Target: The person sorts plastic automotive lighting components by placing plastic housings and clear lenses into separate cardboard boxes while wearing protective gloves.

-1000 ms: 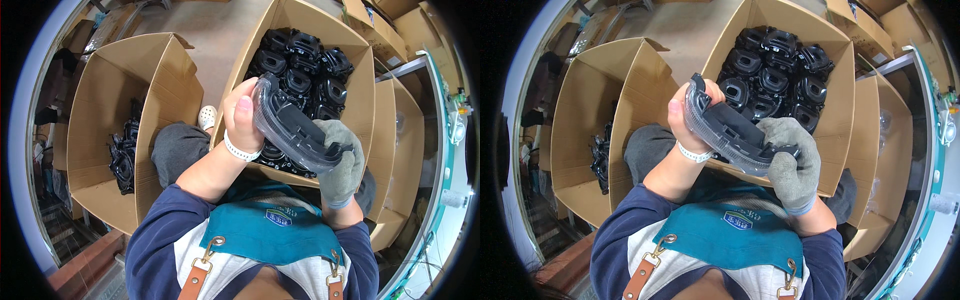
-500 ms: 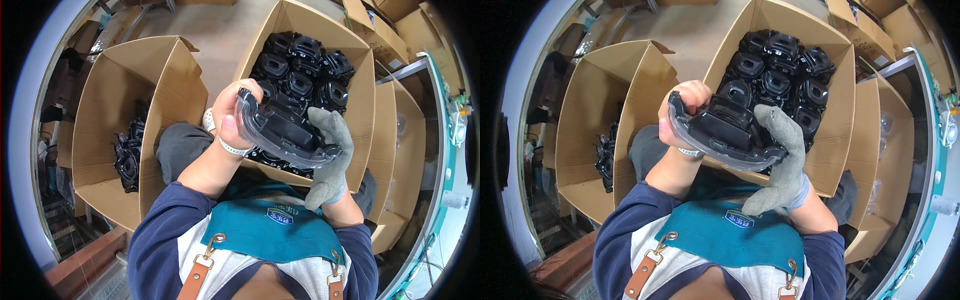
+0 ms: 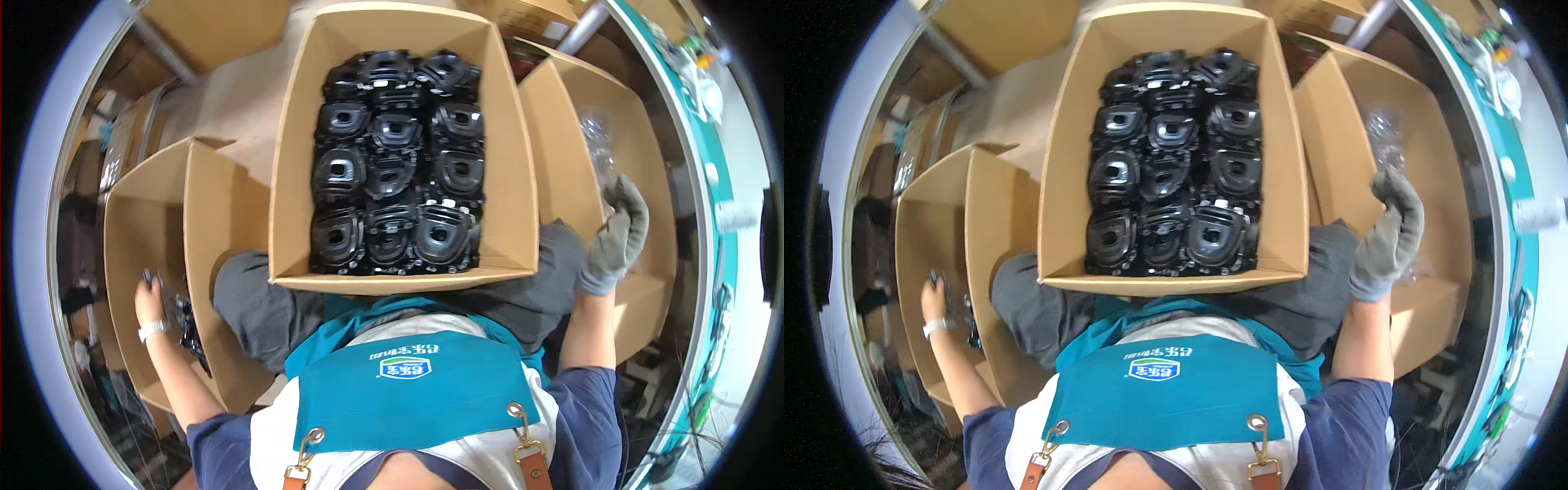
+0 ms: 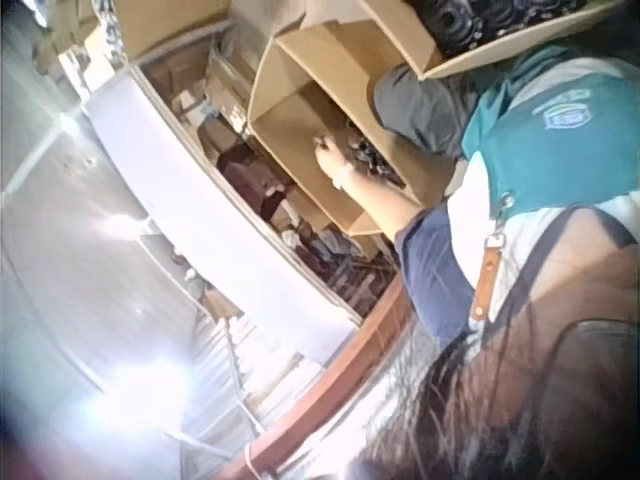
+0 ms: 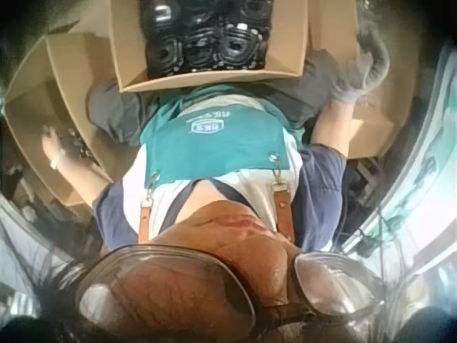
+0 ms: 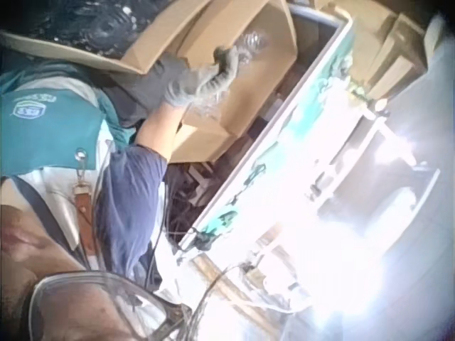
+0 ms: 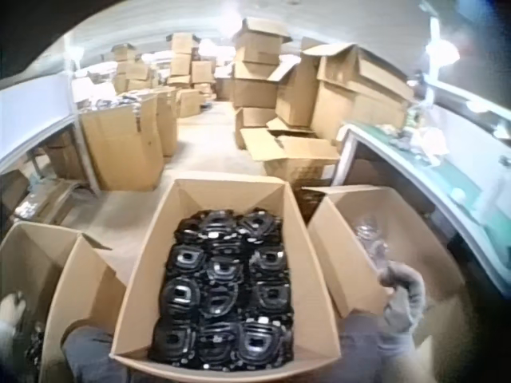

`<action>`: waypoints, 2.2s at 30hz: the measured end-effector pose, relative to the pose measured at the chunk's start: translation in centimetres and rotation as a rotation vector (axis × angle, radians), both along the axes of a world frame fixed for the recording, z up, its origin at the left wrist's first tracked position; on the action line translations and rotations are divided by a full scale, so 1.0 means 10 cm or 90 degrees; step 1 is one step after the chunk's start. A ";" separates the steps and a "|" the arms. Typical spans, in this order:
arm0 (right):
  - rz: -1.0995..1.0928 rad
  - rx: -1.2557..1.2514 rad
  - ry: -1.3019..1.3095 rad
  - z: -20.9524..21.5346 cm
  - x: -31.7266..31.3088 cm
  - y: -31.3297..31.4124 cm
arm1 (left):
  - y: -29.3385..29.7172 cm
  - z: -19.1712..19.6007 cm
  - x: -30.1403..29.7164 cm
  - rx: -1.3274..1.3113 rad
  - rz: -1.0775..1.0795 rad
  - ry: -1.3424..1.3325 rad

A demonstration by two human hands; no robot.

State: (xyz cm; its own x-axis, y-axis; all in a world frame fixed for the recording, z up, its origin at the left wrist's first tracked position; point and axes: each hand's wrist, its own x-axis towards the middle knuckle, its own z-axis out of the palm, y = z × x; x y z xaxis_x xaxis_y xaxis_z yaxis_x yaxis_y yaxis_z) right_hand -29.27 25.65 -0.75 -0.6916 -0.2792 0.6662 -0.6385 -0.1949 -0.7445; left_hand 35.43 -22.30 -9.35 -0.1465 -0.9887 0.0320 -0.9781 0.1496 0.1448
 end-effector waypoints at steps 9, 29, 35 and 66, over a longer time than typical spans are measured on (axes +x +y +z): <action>-0.287 -0.160 -0.178 0.09 -1.13 0.90 | 0.29 -0.06 -0.68 -0.107 0.023 0.345; -0.206 -0.028 -0.814 -2.61 -3.77 0.92 | 2.47 0.22 -3.65 0.102 -0.433 0.122; -0.180 -0.036 -1.005 -3.18 -3.74 0.74 | 2.45 0.20 -3.60 0.078 -0.454 0.064; 0.187 -0.331 -0.858 -2.67 -3.53 0.76 | 2.27 0.14 -3.39 0.120 -0.493 -0.006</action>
